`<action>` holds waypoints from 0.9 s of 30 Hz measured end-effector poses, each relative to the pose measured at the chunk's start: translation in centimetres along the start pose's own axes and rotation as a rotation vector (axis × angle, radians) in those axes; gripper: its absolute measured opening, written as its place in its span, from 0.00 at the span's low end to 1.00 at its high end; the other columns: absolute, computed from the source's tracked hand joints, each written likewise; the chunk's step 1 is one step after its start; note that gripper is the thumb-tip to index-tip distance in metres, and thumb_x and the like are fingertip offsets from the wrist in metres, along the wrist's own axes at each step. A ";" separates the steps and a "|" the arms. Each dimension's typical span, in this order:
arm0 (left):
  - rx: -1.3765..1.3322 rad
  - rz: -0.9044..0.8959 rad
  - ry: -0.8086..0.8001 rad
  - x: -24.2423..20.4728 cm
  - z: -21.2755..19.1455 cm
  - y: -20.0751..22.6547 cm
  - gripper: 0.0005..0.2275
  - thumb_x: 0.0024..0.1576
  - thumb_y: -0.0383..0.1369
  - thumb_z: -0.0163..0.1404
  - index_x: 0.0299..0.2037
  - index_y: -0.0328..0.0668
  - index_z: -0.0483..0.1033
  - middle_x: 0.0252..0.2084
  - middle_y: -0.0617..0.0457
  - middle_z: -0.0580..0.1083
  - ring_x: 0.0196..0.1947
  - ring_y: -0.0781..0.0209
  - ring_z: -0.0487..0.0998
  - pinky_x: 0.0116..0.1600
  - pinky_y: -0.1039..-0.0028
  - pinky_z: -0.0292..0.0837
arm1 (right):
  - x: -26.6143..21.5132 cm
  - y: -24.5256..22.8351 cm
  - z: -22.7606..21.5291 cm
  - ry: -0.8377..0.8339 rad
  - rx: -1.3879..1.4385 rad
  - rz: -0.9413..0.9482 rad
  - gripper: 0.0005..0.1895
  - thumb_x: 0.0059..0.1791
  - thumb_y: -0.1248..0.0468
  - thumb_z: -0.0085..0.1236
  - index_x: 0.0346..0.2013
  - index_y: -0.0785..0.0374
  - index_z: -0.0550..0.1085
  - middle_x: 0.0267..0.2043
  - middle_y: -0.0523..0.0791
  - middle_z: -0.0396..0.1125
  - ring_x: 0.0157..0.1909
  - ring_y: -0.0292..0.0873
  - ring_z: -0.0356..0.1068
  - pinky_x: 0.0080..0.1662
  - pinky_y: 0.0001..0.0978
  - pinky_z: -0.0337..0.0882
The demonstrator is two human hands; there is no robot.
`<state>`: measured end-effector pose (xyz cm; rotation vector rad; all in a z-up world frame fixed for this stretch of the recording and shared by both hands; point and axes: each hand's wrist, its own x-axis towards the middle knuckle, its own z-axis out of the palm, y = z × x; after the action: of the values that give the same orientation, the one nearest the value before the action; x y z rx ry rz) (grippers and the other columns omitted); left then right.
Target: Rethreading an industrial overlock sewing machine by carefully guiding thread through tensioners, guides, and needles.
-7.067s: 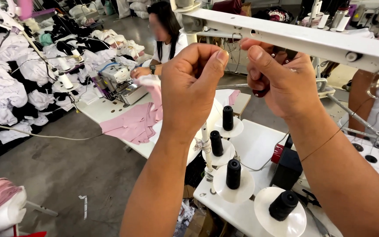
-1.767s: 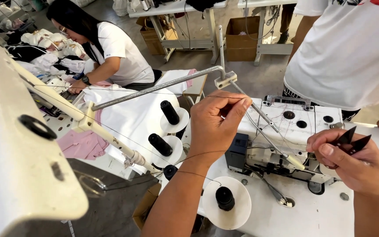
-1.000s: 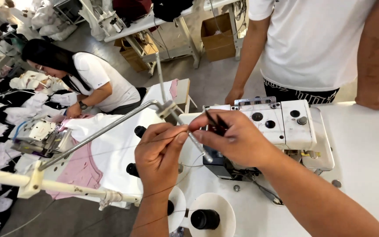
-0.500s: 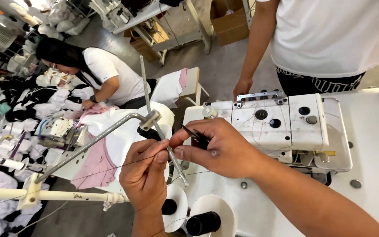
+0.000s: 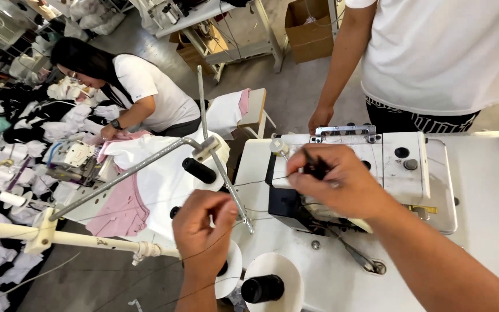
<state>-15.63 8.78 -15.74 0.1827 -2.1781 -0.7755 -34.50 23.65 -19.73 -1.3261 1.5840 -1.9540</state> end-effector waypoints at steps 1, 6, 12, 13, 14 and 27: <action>-0.008 -0.003 0.005 -0.2 0.4 -0.4 0.04 0.58 0.24 0.53 0.31 0.41 0.77 0.26 0.56 0.73 0.23 0.70 0.67 0.28 0.81 0.63 | -0.3 0.4 -0.6 -0.003 -0.009 0.003 0.05 0.47 0.69 0.59 0.26 0.58 0.76 0.25 0.37 0.67 0.24 0.31 0.59 0.31 0.25 0.60; 0.393 0.459 -0.261 0.1 2.1 -0.3 0.04 0.63 0.28 0.52 0.42 0.36 0.76 0.35 0.51 0.70 0.32 0.52 0.71 0.36 0.68 0.69 | -1.4 1.7 -3.0 0.137 -0.262 0.242 0.04 0.45 0.68 0.59 0.25 0.60 0.79 0.27 0.38 0.71 0.22 0.32 0.58 0.30 0.24 0.61; -0.080 -0.152 -0.209 0.2 5.2 -0.9 0.10 0.56 0.35 0.60 0.42 0.38 0.82 0.25 0.47 0.76 0.23 0.62 0.72 0.29 0.74 0.73 | -3.8 4.5 -6.4 0.319 -0.286 0.240 0.05 0.41 0.73 0.60 0.27 0.64 0.81 0.22 0.46 0.68 0.22 0.38 0.63 0.29 0.31 0.63; -0.087 -0.152 -0.207 0.5 5.8 -1.0 0.10 0.56 0.35 0.60 0.42 0.38 0.82 0.25 0.47 0.76 0.23 0.62 0.72 0.29 0.74 0.73 | -4.0 4.6 -6.8 0.319 -0.294 0.242 0.05 0.41 0.73 0.60 0.27 0.64 0.81 0.22 0.46 0.68 0.22 0.38 0.63 0.29 0.31 0.63; -0.256 -0.142 -0.223 0.9 6.5 -1.1 0.12 0.58 0.33 0.59 0.49 0.37 0.80 0.24 0.50 0.74 0.24 0.67 0.68 0.31 0.76 0.71 | -4.1 4.6 -7.1 0.322 -0.330 0.259 0.04 0.41 0.72 0.61 0.28 0.62 0.81 0.23 0.46 0.68 0.23 0.37 0.64 0.29 0.31 0.64; -0.509 0.053 -0.126 4.2 11.2 -0.9 0.03 0.61 0.29 0.57 0.40 0.44 0.85 0.24 0.52 0.77 0.26 0.74 0.71 0.30 0.76 0.72 | -1.8 -0.1 -3.5 -0.021 0.261 0.168 0.19 0.48 0.69 0.62 0.53 0.74 0.73 0.26 0.45 0.68 0.23 0.29 0.63 0.24 0.16 0.57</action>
<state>-26.78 11.79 -19.07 -0.1866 -2.0141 -1.3068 -36.28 27.09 -20.39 -1.0712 1.3289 -1.9558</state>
